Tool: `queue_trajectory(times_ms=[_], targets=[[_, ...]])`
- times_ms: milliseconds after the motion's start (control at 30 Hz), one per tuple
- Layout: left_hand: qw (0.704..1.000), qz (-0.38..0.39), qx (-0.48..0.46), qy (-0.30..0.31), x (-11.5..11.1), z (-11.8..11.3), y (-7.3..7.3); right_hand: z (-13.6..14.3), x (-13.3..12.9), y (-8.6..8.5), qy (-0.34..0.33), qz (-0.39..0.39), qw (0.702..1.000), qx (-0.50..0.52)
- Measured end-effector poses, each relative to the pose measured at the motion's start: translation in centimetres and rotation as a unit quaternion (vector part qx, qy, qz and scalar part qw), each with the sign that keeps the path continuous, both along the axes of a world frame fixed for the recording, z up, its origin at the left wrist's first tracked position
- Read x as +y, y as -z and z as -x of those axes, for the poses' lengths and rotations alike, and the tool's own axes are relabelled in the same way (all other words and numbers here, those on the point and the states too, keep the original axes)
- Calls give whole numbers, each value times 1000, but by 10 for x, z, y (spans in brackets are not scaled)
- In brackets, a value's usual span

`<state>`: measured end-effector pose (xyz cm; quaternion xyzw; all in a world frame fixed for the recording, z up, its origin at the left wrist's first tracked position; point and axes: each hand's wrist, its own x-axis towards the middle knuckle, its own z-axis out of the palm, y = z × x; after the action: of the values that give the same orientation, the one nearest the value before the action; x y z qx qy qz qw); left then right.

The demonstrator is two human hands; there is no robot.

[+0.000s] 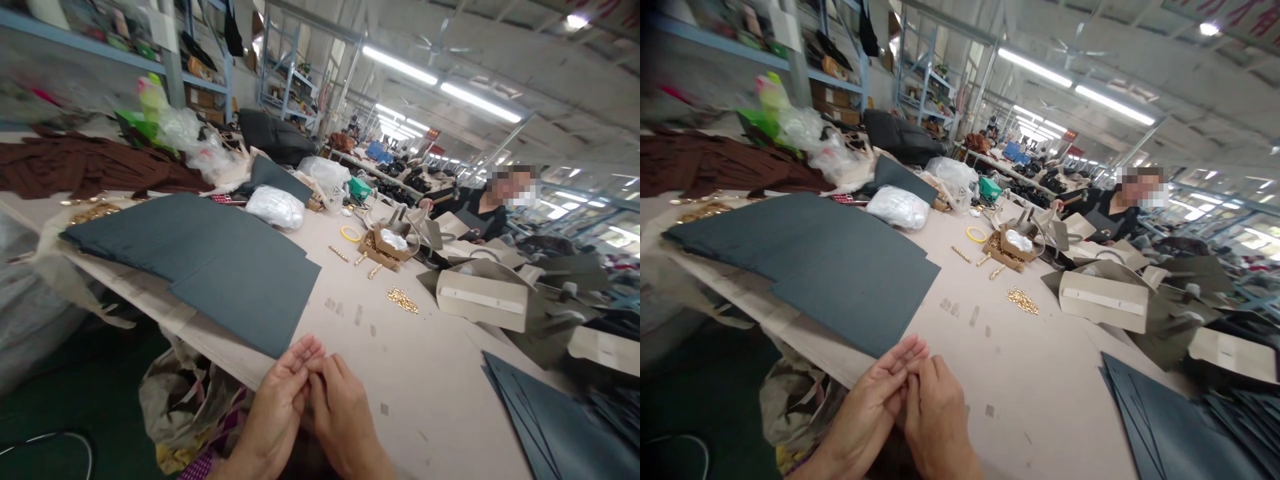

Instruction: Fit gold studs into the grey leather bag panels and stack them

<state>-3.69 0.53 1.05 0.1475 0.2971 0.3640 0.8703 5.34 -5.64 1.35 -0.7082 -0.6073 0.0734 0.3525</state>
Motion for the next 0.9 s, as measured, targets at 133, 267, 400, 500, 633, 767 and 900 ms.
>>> queue_trajectory(times_ms=[133, 267, 400, 500, 633, 767, 900], targets=[[997, 7, 45, -69, 17, 23, -1, 7, 27, -13, -61, 4, 990, 131], [986, -11, 113, -120, 25, 59, 4, 7, 81, -13, -89, -41, 995, 34], [960, -64, 213, -168, 28, 89, 22, 7, 125, -1, -145, 11, 982, -124], [937, -89, 290, -172, 28, 97, 33, 5, 119, -3, -161, 84, 962, -205], [936, -124, 308, -115, 16, 91, 36, -7, 73, -32, -195, 209, 940, -184], [933, -113, 337, -49, 0, 81, 30, -25, 38, -45, -241, 314, 918, 20], [946, -105, 306, 12, -6, 73, 22, -35, 35, -15, -133, 259, 924, 247]])
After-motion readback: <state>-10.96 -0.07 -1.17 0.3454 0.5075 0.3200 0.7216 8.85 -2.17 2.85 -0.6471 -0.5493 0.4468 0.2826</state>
